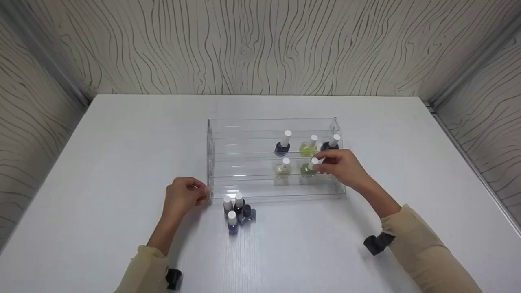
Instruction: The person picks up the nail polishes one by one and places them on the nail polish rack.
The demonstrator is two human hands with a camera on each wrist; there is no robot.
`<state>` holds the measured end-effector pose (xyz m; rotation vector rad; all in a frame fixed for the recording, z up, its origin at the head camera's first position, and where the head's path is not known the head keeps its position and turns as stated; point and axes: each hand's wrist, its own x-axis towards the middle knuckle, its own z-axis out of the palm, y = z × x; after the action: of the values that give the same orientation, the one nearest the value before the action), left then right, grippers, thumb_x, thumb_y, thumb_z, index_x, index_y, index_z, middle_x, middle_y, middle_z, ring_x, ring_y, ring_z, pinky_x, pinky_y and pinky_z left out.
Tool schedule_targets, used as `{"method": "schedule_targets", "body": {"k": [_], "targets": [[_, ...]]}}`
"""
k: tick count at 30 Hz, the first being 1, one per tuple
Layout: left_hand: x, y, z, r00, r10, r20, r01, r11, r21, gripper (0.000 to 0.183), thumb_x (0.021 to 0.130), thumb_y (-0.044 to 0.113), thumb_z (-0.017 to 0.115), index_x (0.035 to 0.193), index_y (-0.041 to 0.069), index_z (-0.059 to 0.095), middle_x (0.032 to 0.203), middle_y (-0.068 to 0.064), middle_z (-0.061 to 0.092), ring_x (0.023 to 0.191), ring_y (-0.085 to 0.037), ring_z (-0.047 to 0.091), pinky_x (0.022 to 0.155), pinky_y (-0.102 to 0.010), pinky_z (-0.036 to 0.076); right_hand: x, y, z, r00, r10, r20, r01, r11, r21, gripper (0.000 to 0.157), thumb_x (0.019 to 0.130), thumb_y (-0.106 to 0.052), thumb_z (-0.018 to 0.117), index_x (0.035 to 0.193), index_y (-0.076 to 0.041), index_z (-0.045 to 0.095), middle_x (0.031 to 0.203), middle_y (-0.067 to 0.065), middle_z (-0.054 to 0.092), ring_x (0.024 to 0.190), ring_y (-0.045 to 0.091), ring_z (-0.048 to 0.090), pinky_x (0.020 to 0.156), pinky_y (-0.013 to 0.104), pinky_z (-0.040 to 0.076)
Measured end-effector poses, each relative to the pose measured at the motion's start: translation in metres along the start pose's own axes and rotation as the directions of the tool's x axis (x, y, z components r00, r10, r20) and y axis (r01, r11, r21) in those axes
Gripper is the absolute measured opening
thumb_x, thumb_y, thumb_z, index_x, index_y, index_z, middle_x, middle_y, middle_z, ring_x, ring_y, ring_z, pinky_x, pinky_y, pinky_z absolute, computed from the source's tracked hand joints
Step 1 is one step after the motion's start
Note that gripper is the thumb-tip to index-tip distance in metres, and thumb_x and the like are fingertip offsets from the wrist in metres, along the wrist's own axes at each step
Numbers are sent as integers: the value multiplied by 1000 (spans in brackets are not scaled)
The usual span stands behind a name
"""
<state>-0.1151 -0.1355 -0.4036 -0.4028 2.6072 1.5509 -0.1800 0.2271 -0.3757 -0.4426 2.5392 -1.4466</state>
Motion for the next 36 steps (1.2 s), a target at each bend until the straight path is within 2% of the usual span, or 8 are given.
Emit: {"method": "schedule_targets", "body": {"k": [11,16,21,26,36], "targets": [[0,0,0,1000,10,-2,-10,1000,8,3,78,-2,65,76,-4,66,63,-6,62,52,-11,58,49,-21,47,0,1,0,1000,17,-3,-17,1000,-13,29,80,-9,68,105,6,64,86,14,63,71,13,60,67,34,52],[-1,0,0,1000,21,-6,-21,1000,17,3,78,-1,65,76,-4,66,63,-6,62,52,-11,58,48,-21,46,-1,2,-1,1000,13,-9,-13,1000,-22,30,80,-9,69,106,6,63,89,16,63,72,11,60,66,33,52],[-1,1,-1,1000,3,2,-3,1000,16,4,78,-1,65,78,-4,66,64,-7,62,53,-11,58,49,-21,47,-2,1,-2,1000,23,-16,-23,999,-25,32,80,-10,69,107,4,63,91,16,63,73,11,59,66,27,51],[-1,1,-1,1000,17,5,-17,1000,12,4,78,-1,64,77,-4,66,63,-6,61,53,-12,58,49,-21,47,-5,-1,-3,1000,20,-18,-20,1000,17,32,81,-10,68,109,3,63,98,17,62,76,11,60,68,22,50],[-2,2,-2,1000,18,4,-19,1000,20,4,78,0,64,76,-3,66,62,-5,60,52,-11,57,48,-21,46,-9,-1,-8,999,-10,-31,10,1000,10,27,81,-10,68,105,1,65,98,14,63,78,16,60,69,26,51]]}}
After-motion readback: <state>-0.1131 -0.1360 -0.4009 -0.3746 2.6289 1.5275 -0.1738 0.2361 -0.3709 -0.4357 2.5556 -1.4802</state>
